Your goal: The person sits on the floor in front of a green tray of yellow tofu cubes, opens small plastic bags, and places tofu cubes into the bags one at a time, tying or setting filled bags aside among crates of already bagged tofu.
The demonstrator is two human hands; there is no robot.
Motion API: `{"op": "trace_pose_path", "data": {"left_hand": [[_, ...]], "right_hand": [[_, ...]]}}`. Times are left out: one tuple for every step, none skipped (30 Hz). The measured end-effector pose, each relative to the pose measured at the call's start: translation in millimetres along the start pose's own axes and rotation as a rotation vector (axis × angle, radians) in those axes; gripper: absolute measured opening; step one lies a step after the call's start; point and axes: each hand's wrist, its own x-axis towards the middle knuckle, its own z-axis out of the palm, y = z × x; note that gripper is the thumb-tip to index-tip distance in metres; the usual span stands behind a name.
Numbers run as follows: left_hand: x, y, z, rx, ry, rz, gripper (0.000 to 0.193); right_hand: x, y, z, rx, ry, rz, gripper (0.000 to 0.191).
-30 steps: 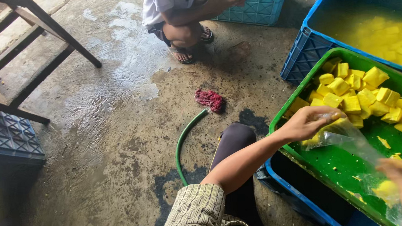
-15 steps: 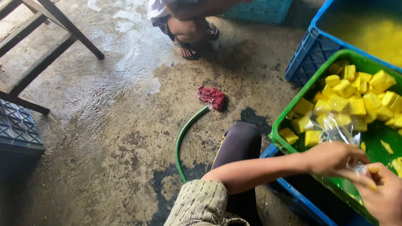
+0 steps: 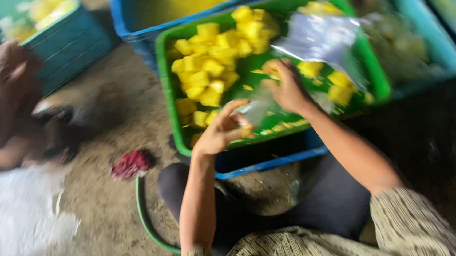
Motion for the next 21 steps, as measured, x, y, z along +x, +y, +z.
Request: {"op": "trace_pose_path", "data": {"left_hand": [[-3,-6,2,0.092,-0.022,0.065,0.049],[-3,-13,6,0.188,-0.034,0.144,0.047],[-3,-20,10,0.347,0.133,0.151,0.046],[2,-24,14,0.508,0.314,0.172,0.045],[5,-25,19,0.665,0.506,0.189,0.043],[6,-26,22,0.772,0.560,0.306,0.043],[6,-28,22,0.884,0.606,0.419,0.043],[6,-28,21,0.995,0.649,0.536,0.043],[4,-25,20,0.806,0.372,0.518,0.039],[0,-23,18,0.603,0.099,0.483,0.036],[-3,-20,17,0.391,-0.164,0.442,0.033],[-5,-19,15,0.358,-0.116,0.364,0.036],[-7,-18,14,0.328,-0.073,0.286,0.040],[-5,-16,13,0.298,-0.032,0.212,0.045],[-1,-17,13,0.372,0.148,0.202,0.042],[2,-18,13,0.445,0.331,0.183,0.040],[7,-19,15,0.518,0.516,0.159,0.037],[9,-20,17,0.703,0.523,0.175,0.046],[9,-23,20,0.890,0.521,0.188,0.055],[9,-25,23,1.078,0.510,0.199,0.065],[8,-26,24,1.018,0.540,0.318,0.057]], "right_hand": [[1,4,-6,0.010,0.012,-0.105,0.036],[-6,3,-9,0.255,-0.138,0.076,0.037],[-9,3,-8,0.507,-0.290,0.236,0.039],[-17,2,-9,0.655,-0.554,0.245,0.047],[-27,-1,-6,0.799,-0.829,0.250,0.057],[-27,1,-3,0.872,-0.798,0.182,0.060],[-29,1,0,0.950,-0.762,0.116,0.063],[-27,3,4,1.026,-0.724,0.047,0.067],[-24,4,6,0.688,-0.655,0.295,0.058],[-19,8,6,0.338,-0.580,0.539,0.049],[-15,9,5,0.227,-0.380,0.388,0.051],[-13,9,3,0.117,-0.183,0.226,0.052],[-11,8,0,0.005,0.015,0.057,0.054],[-11,6,-3,0.287,-0.147,0.168,0.057],[-15,0,-5,0.572,-0.318,0.279,0.059],[-20,-6,-7,0.862,-0.492,0.393,0.062],[-25,-11,-8,0.982,-0.615,0.324,0.064],[-26,-15,-7,1.100,-0.739,0.251,0.066],[-28,-17,-7,1.219,-0.858,0.176,0.067],[-27,-16,-6,0.850,-0.707,0.336,0.058],[-23,-12,-5,0.471,-0.557,0.486,0.050]]}}
